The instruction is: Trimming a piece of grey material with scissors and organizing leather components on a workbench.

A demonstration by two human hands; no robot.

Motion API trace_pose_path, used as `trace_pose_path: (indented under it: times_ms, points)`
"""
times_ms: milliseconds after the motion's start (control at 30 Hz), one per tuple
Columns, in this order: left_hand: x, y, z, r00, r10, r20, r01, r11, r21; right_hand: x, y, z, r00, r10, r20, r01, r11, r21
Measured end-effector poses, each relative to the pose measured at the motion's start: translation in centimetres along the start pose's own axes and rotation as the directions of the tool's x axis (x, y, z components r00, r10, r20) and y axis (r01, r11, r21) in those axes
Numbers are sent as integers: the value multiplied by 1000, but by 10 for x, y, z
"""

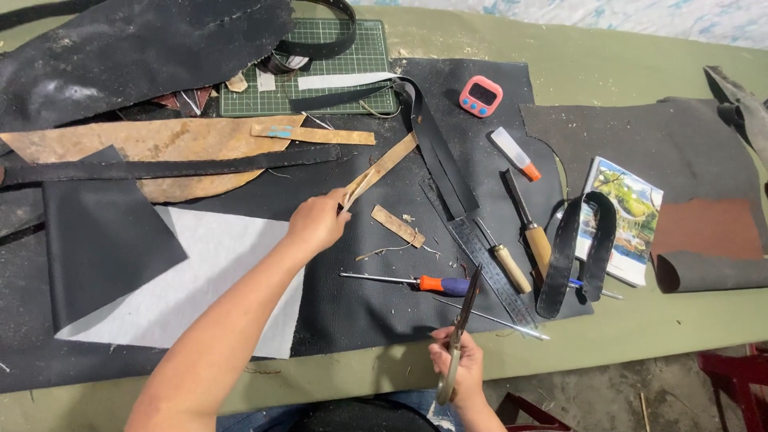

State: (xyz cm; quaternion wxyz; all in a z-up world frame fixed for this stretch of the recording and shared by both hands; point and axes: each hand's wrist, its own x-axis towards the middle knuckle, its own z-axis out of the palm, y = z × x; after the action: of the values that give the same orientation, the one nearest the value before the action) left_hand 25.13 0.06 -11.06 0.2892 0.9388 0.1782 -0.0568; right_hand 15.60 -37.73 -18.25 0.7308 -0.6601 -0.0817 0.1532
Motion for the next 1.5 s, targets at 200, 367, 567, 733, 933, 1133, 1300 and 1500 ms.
trace_pose_path:
  times_ms: [200,367,567,733,933,1133,1300,1500]
  points:
    - [-32,-9,-10,974,-150,172,196,937,-289,0,0,2,1000,-3,26,3,1000,31]
    - [-81,-12,-12,971,-113,211,237,577,-781,0,-3,6,1000,2,-7,-2,999,40]
    - [-156,-14,25,961,54,271,125,789,-601,7,15,17,976,147,-163,-148,989,1]
    - [-194,3,21,924,160,346,-73,965,-251,13,-45,86,994,104,35,-103,994,-21]
    - [-210,-2,11,937,192,291,-145,974,-175,7,-51,112,987,128,95,-126,992,-29]
    - [-222,-10,6,936,265,233,-246,963,-107,-5,-45,121,960,234,154,-239,971,18]
    - [-223,-84,4,973,202,112,-190,976,-108,0,-68,105,983,167,72,-168,986,13]
    - [-251,-96,-9,910,149,-386,-178,983,-42,4,-89,102,977,178,-114,-169,982,88]
